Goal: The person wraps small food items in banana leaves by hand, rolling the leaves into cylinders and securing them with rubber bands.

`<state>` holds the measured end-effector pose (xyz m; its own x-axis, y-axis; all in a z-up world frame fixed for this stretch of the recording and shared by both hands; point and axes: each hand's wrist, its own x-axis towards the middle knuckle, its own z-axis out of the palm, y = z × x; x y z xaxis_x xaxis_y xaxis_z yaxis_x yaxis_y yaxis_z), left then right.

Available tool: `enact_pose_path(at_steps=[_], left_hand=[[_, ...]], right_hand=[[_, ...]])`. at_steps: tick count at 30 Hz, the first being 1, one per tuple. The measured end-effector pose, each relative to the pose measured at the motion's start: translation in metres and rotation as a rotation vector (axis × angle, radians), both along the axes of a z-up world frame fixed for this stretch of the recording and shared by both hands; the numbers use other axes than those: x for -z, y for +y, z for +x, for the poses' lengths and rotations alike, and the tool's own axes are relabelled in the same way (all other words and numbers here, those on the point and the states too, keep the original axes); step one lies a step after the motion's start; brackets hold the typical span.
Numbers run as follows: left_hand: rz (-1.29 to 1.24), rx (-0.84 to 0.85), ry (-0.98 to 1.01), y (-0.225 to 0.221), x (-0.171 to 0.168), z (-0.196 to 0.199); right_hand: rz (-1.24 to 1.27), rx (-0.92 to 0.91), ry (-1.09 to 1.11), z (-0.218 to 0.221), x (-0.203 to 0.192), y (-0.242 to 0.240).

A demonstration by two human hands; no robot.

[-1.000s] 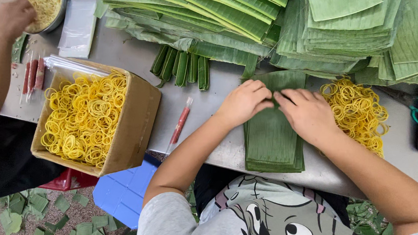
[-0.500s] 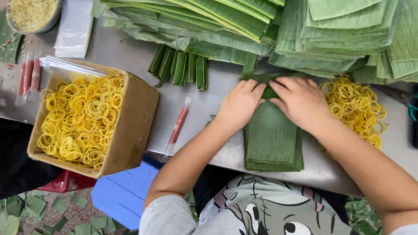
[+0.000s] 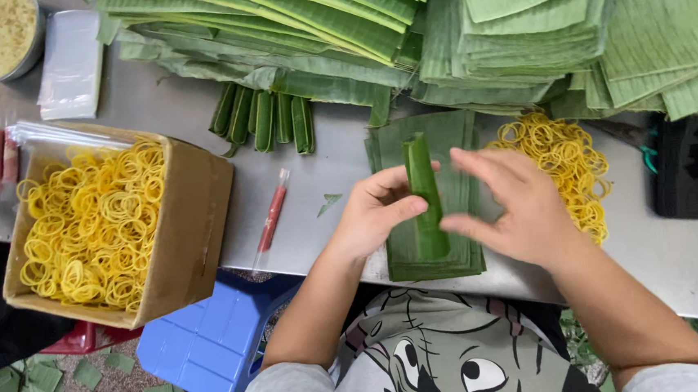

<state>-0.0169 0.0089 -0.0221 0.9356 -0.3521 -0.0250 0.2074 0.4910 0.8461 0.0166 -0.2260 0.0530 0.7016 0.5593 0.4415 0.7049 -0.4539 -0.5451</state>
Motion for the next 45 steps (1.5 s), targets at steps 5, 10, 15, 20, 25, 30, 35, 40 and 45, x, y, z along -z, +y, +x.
enact_pose_path(at_steps=[5,10,15,20,25,30,35,40,45], left_hand=[[0.041,0.068,0.1,-0.006,0.011,-0.012],[0.041,0.033,-0.064,-0.021,-0.009,-0.021],[0.381,0.025,-0.494,-0.007,-0.04,-0.023],[0.66,-0.147,-0.553,-0.018,-0.054,-0.034],[0.555,-0.132,-0.449,-0.028,-0.049,-0.034],[0.169,0.095,-0.212,-0.03,-0.028,-0.033],[-0.182,0.282,-0.066,-0.039,0.02,-0.027],[-0.326,0.35,0.097,-0.055,0.054,-0.04],[-0.229,0.376,0.019,-0.043,0.038,-0.032]], right_hand=[[-0.113,-0.229,-0.052,-0.006,-0.023,0.003],[-0.012,-0.113,0.179,-0.013,0.007,-0.007],[0.109,-0.092,0.421,-0.017,0.006,-0.021],[0.142,-0.215,0.17,-0.017,-0.004,-0.013],[0.109,-0.184,-0.16,-0.026,-0.003,-0.002],[0.19,-0.274,-0.337,-0.028,0.004,0.004],[0.26,-0.301,-0.021,-0.036,-0.007,0.005],[0.076,-0.144,-0.264,-0.03,-0.023,0.014],[-0.014,-0.199,-0.207,-0.027,-0.027,0.019]])
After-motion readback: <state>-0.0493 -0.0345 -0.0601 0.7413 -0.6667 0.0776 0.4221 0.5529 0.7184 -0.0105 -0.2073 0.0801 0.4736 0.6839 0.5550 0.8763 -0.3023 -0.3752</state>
